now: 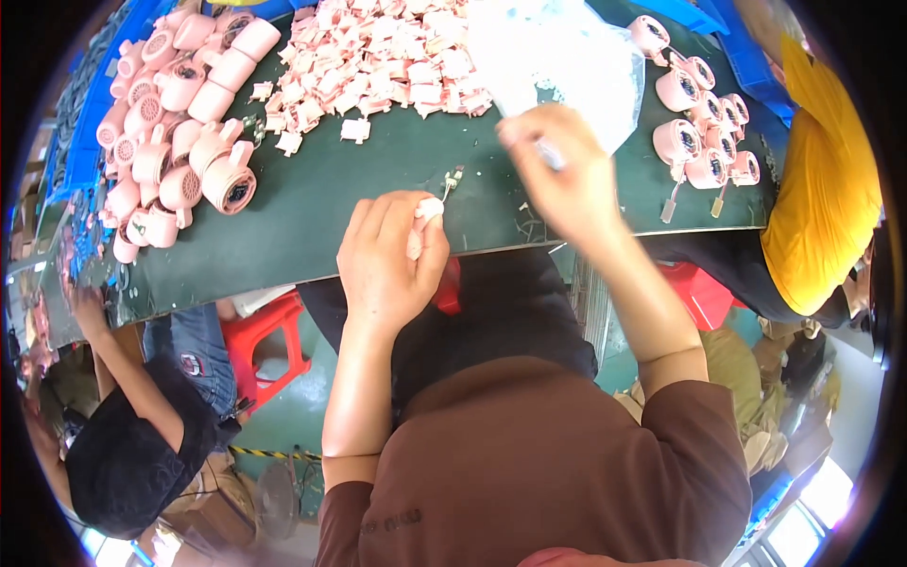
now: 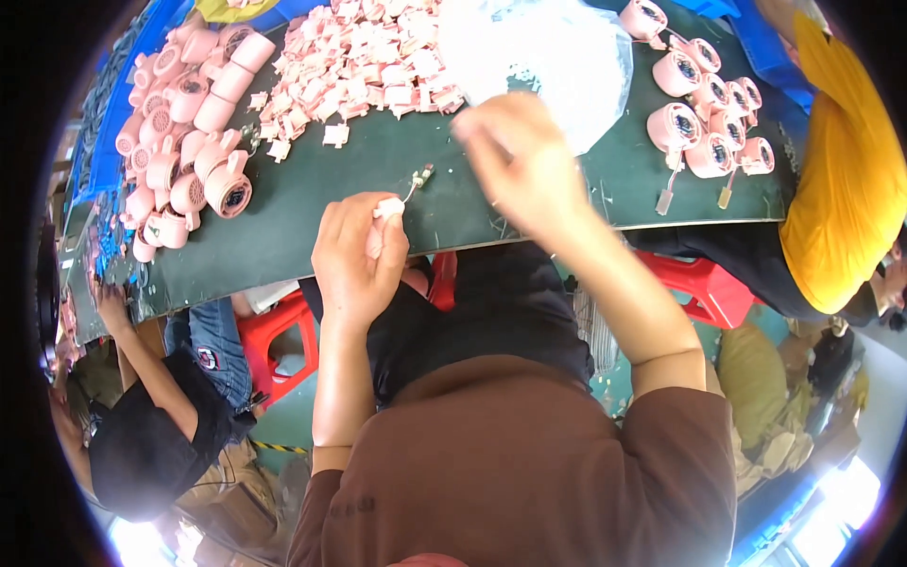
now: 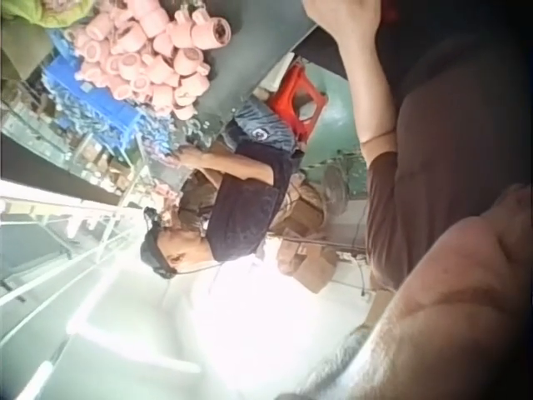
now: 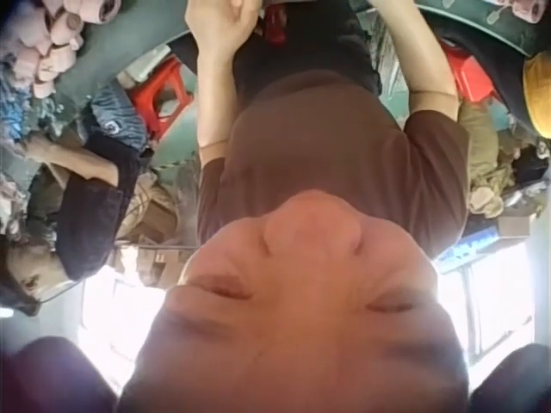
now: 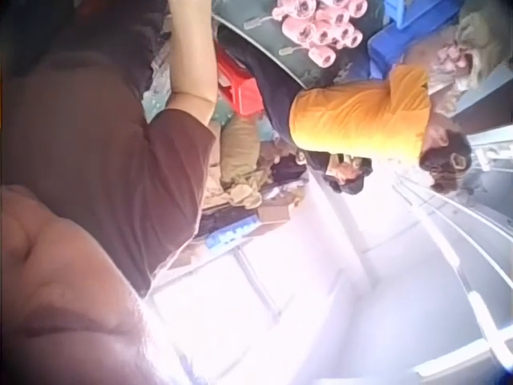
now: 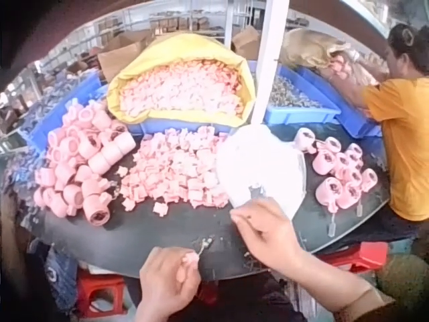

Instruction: Assembling internal electronic parts into pink plastic housings and then packing the assembled units into a cardboard box.

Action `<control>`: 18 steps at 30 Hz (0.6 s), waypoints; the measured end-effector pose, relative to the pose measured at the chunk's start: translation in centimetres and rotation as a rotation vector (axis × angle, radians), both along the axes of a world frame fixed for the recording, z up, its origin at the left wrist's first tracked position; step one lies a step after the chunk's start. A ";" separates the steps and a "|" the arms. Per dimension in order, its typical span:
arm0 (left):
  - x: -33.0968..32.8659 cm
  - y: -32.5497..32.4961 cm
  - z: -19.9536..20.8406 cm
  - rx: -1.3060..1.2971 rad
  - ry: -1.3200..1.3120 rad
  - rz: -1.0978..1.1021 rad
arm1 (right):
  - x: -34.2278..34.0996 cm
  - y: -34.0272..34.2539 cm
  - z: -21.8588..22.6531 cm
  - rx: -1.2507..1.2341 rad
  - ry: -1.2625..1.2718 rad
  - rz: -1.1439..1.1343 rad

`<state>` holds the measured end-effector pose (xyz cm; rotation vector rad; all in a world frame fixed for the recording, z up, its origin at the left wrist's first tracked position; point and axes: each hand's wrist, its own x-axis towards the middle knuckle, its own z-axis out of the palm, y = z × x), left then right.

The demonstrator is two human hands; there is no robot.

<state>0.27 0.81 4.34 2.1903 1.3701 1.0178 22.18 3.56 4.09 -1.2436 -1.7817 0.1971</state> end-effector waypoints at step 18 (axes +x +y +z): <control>0.4 -1.0 0.1 0.073 0.094 -0.021 | 3.9 2.3 0.3 -0.347 0.455 -0.051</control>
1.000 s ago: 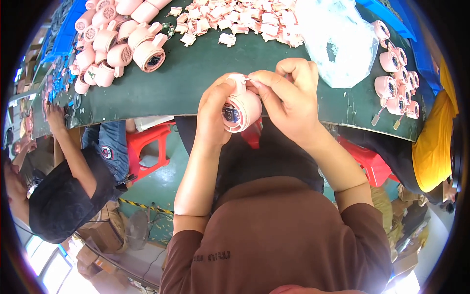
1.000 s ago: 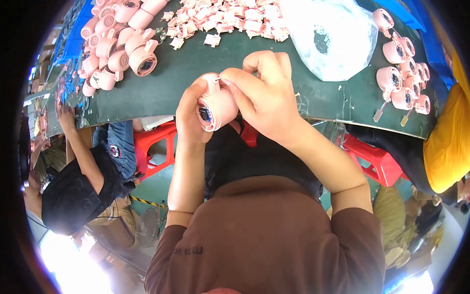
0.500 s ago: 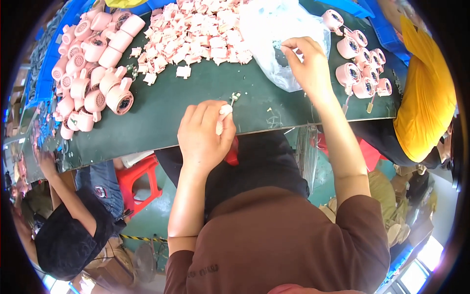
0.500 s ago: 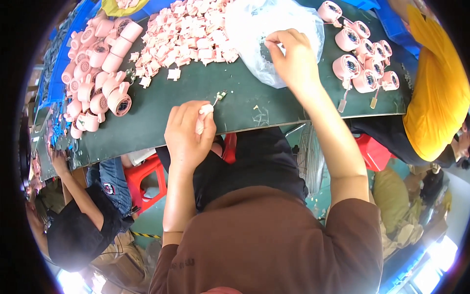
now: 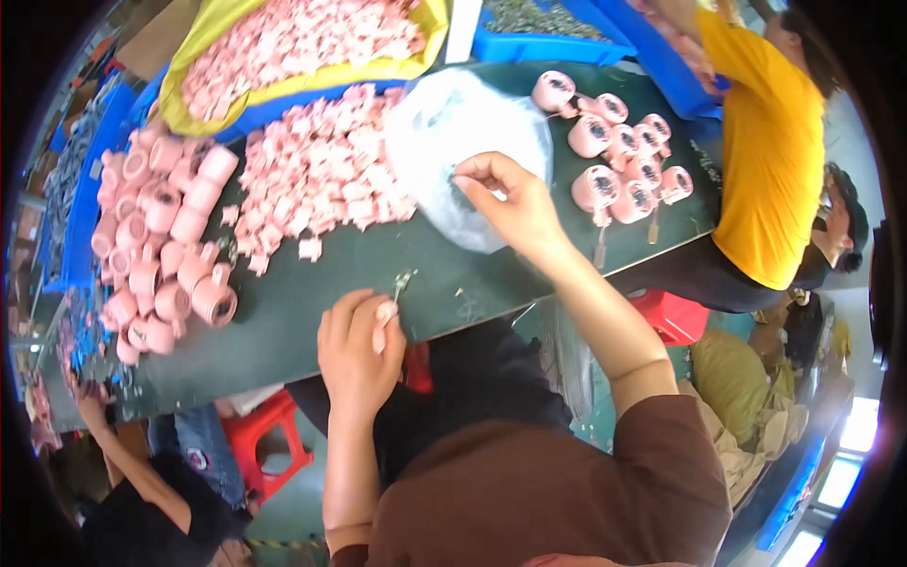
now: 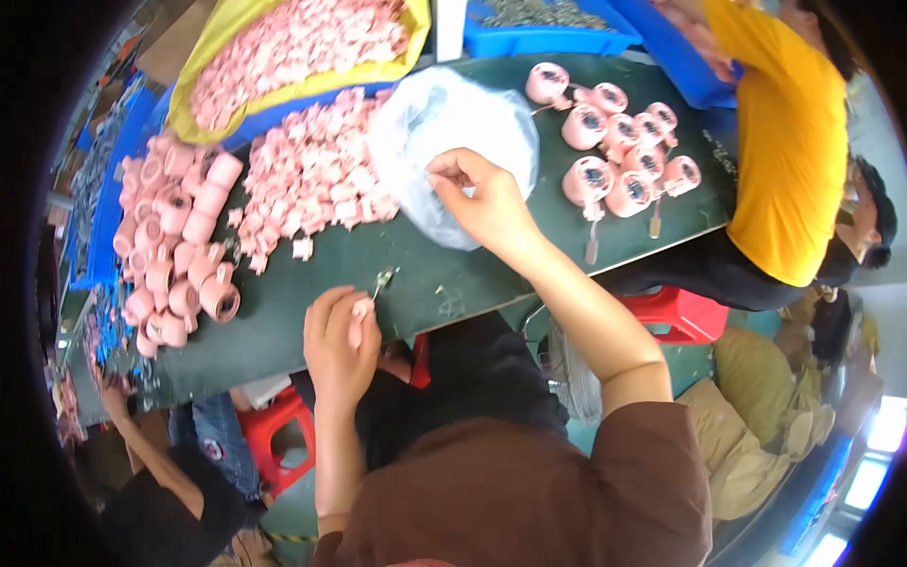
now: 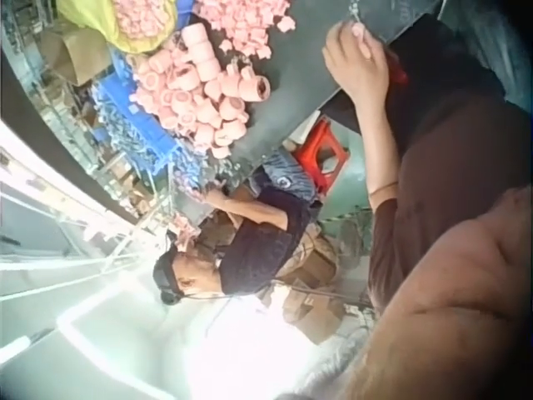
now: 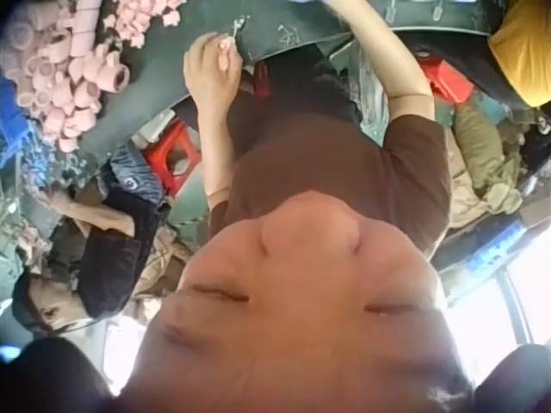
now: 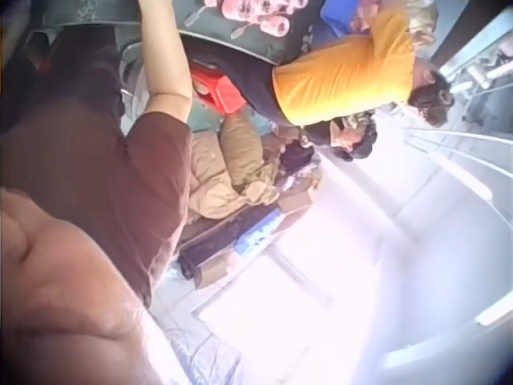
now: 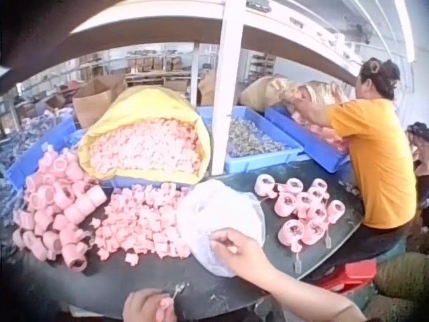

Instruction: Assembling internal electronic parts into pink plastic housings and then packing the assembled units into a cardboard box.

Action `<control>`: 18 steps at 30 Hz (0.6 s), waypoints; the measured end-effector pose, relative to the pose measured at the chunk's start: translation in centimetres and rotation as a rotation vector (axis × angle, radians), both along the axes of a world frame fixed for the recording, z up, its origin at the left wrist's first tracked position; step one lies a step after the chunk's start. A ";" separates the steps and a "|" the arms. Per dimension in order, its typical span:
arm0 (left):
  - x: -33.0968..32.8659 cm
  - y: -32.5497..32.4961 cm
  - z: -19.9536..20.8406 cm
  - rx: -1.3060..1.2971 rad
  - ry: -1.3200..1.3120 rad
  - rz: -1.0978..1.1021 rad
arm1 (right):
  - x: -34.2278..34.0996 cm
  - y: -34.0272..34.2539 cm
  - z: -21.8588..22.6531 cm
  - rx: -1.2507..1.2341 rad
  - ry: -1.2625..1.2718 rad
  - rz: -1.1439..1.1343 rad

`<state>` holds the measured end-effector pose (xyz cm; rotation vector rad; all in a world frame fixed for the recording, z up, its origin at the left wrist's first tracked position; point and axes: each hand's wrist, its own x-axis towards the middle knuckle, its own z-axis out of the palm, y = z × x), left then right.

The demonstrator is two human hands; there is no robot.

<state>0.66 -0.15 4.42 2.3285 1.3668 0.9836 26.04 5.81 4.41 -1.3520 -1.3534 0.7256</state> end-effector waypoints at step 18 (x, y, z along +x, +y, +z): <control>0.1 1.0 -1.8 0.012 -0.079 0.010 | -7.4 -4.8 -0.4 -0.418 0.498 0.486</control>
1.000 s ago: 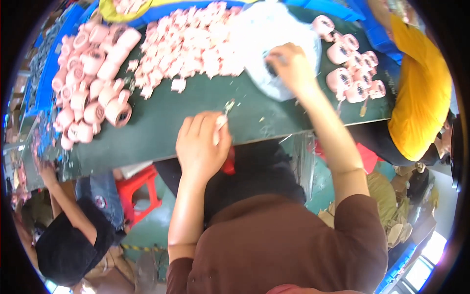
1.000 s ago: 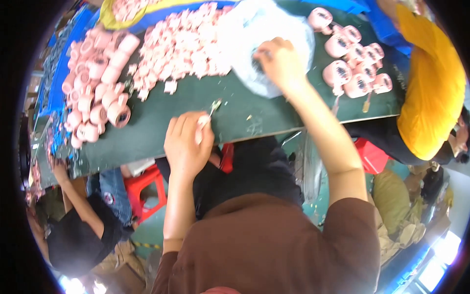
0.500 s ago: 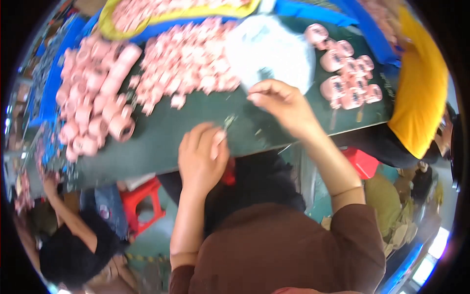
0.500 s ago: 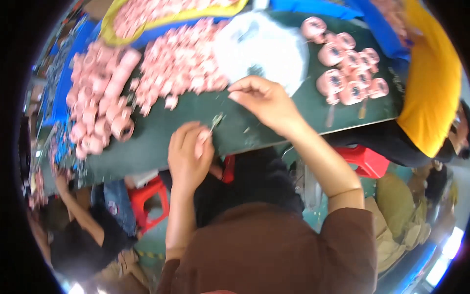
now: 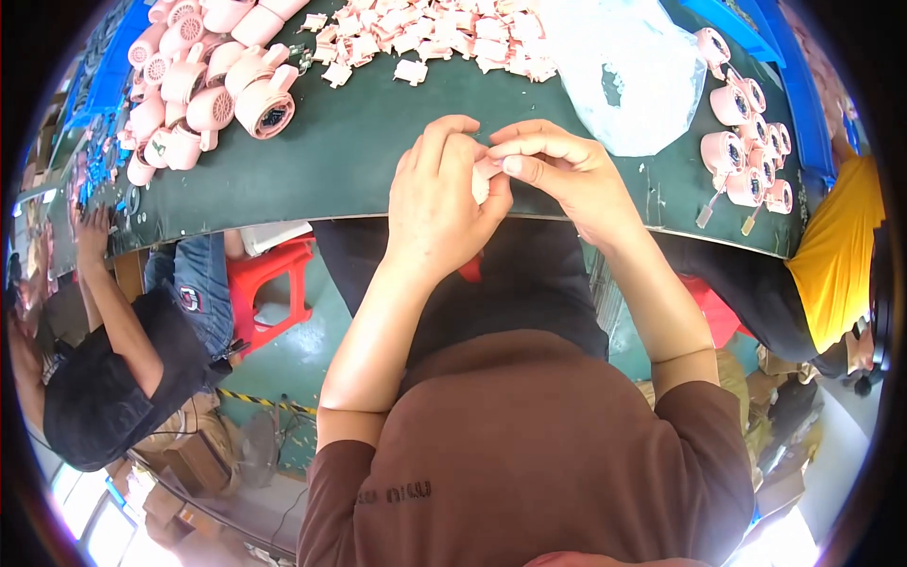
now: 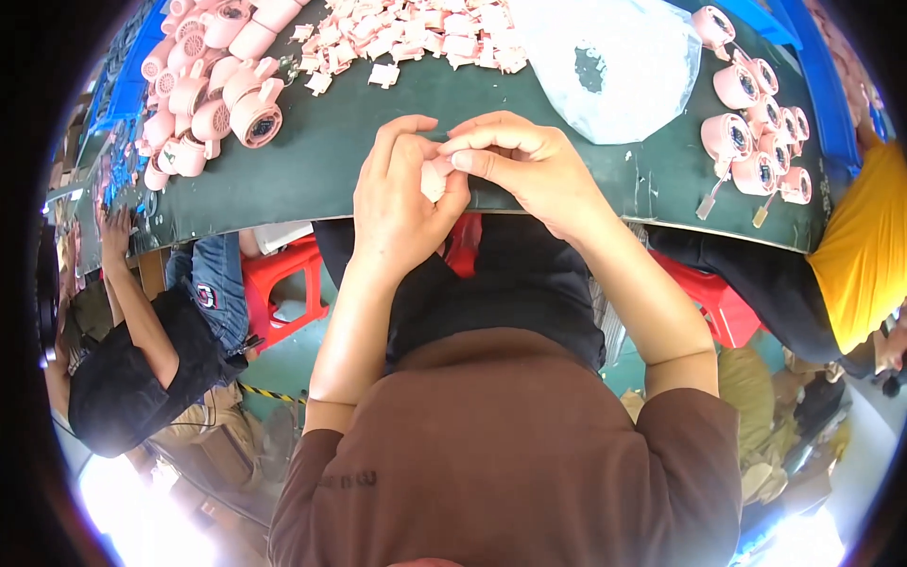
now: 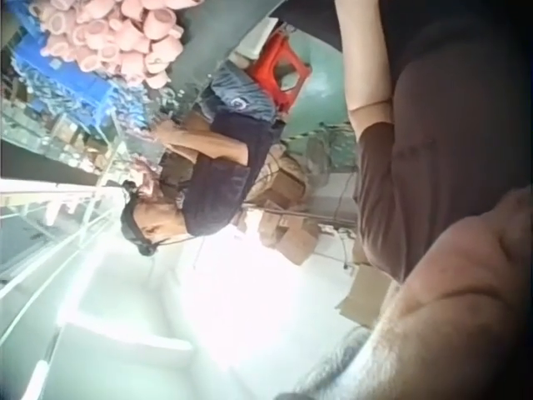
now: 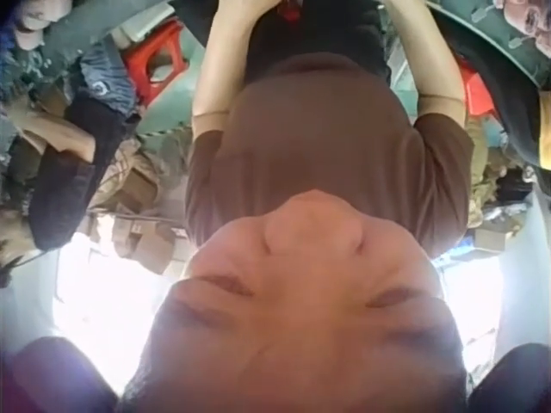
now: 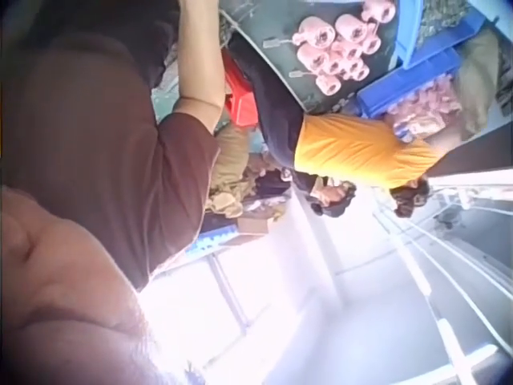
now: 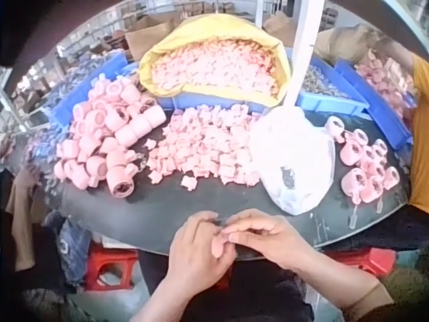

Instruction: Assembling internal electronic parts into pink plastic housings and then packing the assembled units into a cardboard box.

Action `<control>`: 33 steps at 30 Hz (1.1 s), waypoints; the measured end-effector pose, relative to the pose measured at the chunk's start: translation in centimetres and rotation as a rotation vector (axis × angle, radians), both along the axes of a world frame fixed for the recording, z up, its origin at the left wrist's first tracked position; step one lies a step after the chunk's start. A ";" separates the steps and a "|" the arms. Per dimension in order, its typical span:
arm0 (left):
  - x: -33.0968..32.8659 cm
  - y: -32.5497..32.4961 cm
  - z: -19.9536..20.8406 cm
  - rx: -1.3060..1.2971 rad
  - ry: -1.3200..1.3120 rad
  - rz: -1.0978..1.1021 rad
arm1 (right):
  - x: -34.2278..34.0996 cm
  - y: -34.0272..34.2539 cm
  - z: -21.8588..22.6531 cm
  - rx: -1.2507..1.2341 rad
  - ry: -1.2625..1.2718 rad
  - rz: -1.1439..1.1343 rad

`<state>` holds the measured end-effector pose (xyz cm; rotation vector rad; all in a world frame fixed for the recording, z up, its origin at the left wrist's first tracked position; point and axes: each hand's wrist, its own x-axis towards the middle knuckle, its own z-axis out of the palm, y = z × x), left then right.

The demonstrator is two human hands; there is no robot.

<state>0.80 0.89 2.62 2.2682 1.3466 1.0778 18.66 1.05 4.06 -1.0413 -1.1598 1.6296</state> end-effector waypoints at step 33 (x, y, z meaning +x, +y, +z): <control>-3.9 -1.0 2.9 -0.236 0.209 -0.007 | -1.7 -0.8 -1.1 0.250 -0.165 -0.112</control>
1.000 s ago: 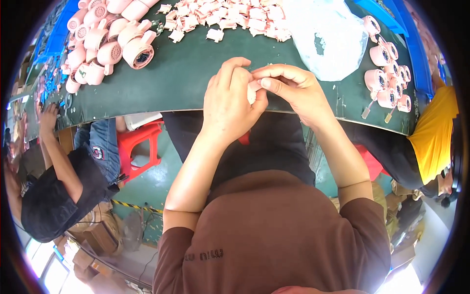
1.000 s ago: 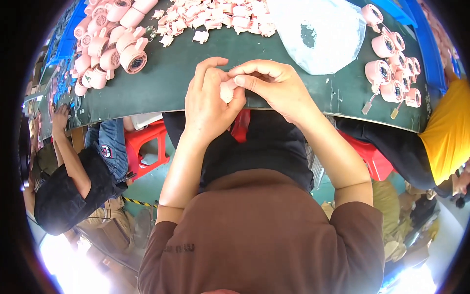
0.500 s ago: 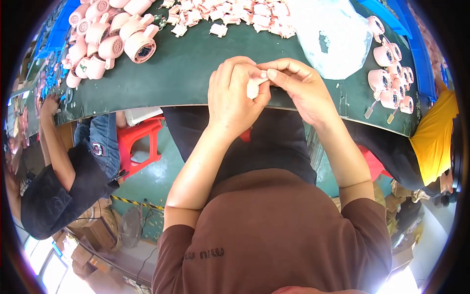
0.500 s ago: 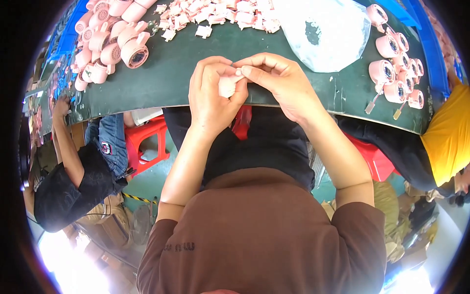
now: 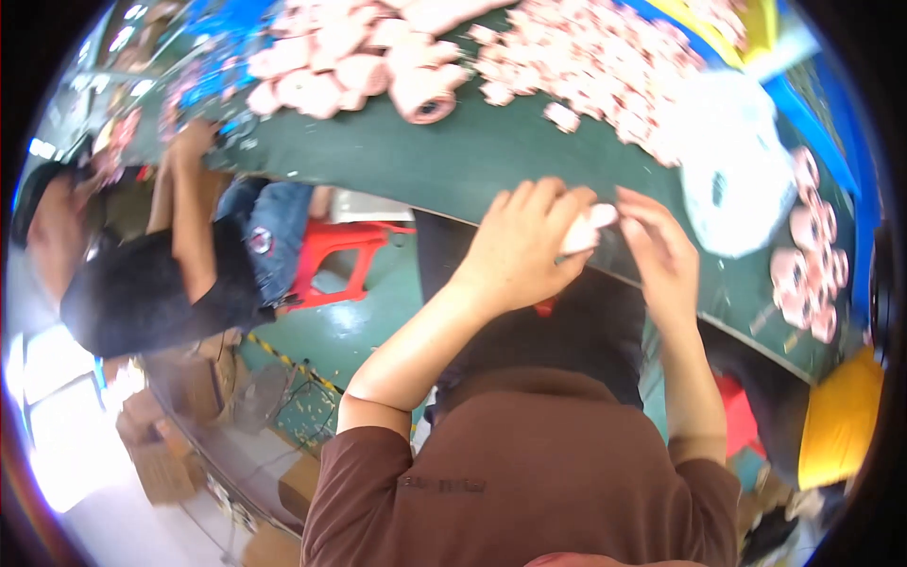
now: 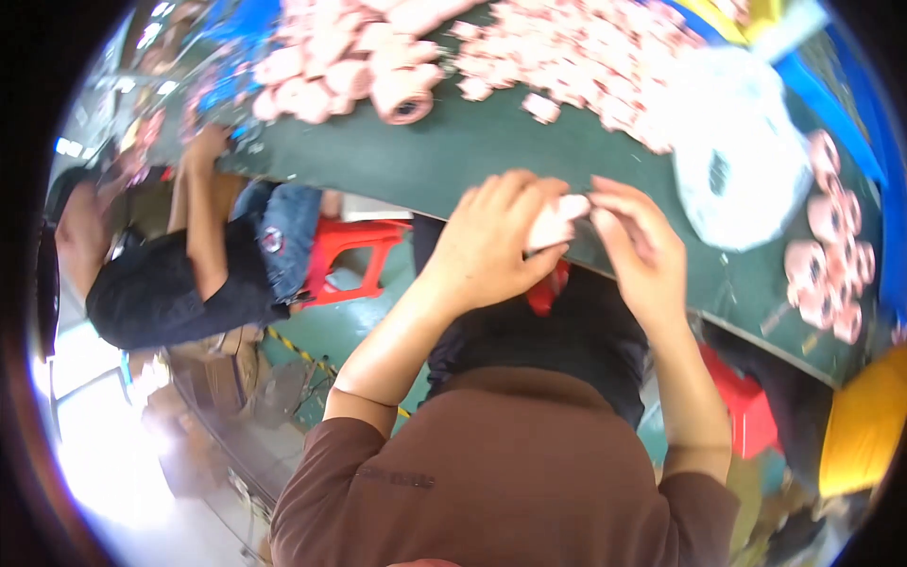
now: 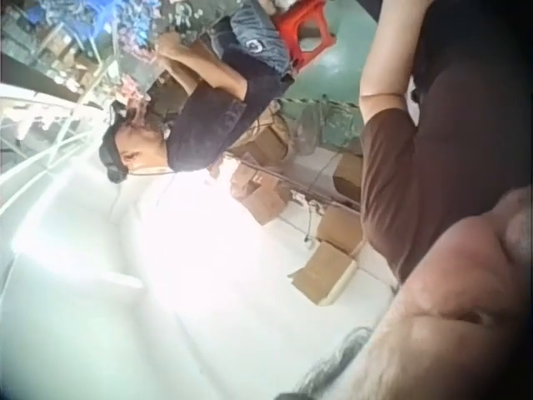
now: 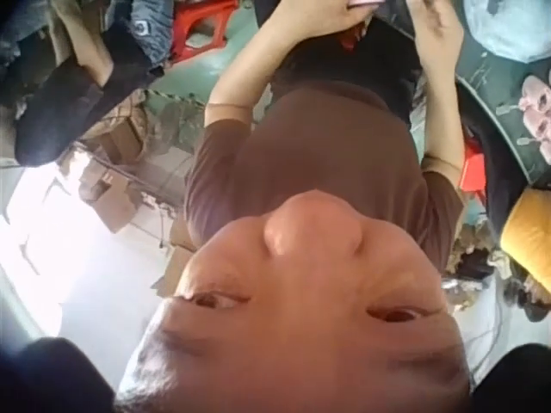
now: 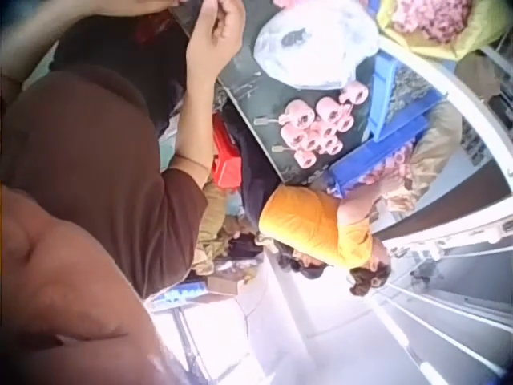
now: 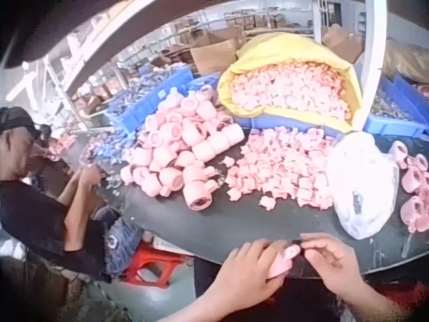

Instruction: Assembling internal electronic parts into pink plastic housings and then packing the assembled units into a cardboard box.

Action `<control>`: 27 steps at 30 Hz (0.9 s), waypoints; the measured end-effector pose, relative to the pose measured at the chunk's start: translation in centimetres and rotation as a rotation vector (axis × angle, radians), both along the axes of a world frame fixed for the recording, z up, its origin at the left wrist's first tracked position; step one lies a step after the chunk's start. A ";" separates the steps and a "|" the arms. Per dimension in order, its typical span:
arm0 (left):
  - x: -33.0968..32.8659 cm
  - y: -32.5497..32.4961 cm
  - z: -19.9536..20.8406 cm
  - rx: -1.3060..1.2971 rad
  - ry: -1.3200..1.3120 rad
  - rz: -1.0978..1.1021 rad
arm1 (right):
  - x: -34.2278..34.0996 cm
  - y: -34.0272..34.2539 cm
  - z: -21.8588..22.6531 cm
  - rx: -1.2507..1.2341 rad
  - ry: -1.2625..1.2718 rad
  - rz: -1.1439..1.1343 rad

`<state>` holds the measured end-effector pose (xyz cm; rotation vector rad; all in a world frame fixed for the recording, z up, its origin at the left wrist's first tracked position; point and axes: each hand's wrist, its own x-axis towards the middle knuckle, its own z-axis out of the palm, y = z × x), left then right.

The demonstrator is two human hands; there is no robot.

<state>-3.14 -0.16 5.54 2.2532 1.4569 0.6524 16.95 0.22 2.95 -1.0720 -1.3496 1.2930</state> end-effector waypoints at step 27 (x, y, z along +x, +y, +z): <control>-17.2 2.0 -10.1 0.676 -0.815 1.025 | 1.0 0.4 -1.7 0.193 -0.322 -0.062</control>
